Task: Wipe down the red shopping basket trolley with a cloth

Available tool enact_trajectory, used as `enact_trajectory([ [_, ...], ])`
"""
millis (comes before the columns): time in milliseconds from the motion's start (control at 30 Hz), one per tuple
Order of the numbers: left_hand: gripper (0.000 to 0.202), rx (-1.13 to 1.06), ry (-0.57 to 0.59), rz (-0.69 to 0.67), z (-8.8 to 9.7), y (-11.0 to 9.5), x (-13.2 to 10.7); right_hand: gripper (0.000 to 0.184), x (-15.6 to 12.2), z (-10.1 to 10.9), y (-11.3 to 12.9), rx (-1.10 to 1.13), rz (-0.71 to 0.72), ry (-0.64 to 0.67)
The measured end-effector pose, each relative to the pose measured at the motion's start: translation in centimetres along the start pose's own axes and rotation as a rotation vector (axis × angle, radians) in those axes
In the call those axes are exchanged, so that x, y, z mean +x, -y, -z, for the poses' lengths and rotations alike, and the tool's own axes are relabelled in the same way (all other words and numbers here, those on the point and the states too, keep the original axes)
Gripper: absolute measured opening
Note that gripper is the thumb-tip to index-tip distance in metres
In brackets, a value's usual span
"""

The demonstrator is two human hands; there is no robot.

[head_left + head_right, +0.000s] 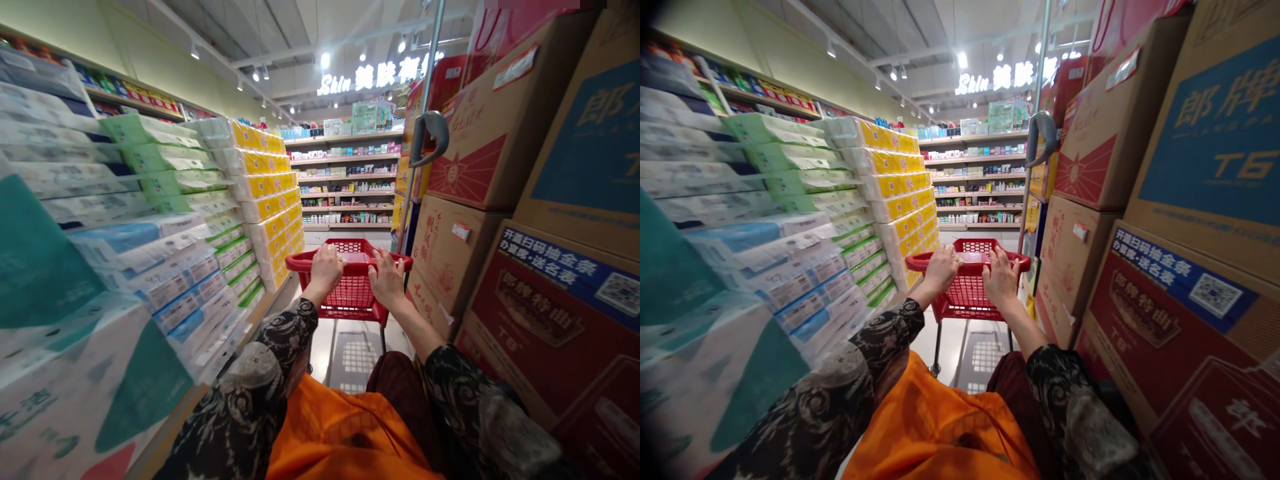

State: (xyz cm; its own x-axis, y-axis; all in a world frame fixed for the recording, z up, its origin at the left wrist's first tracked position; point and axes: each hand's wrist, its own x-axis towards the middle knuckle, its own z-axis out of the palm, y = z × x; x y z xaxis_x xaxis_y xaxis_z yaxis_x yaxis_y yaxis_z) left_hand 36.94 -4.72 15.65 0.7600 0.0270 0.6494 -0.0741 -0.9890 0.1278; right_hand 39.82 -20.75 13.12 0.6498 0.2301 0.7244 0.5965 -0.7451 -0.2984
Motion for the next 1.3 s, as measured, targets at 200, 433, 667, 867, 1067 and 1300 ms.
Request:
enact_trajectory([
  [200,0.037,-0.078,0.065,-0.109,-2.1,-4.8,0.9,0.045,-0.1,-0.2,-0.5,-0.003,0.033,0.004],
  [433,0.036,-0.019,0.039,-0.012,0.2,2.0,-0.2,0.044,0.2,-0.4,-0.2,-0.091,0.053,0.106],
  [667,0.038,-0.057,0.085,-0.179,-1.5,-2.3,1.0,0.044,1.0,-0.7,-0.1,-0.127,0.029,0.131],
  [867,0.035,-0.132,0.101,0.029,-0.5,2.7,0.9,0.045,0.6,-1.5,-0.9,-0.137,0.021,0.190],
  [1067,0.033,-0.055,0.078,0.076,0.4,6.3,-0.1,0.045,0.5,-2.5,-1.2,-0.028,0.067,0.159],
  [1300,0.036,0.006,0.040,0.019,0.8,4.6,-1.5,0.044,-0.1,-2.4,-3.0,0.047,0.141,0.083],
])
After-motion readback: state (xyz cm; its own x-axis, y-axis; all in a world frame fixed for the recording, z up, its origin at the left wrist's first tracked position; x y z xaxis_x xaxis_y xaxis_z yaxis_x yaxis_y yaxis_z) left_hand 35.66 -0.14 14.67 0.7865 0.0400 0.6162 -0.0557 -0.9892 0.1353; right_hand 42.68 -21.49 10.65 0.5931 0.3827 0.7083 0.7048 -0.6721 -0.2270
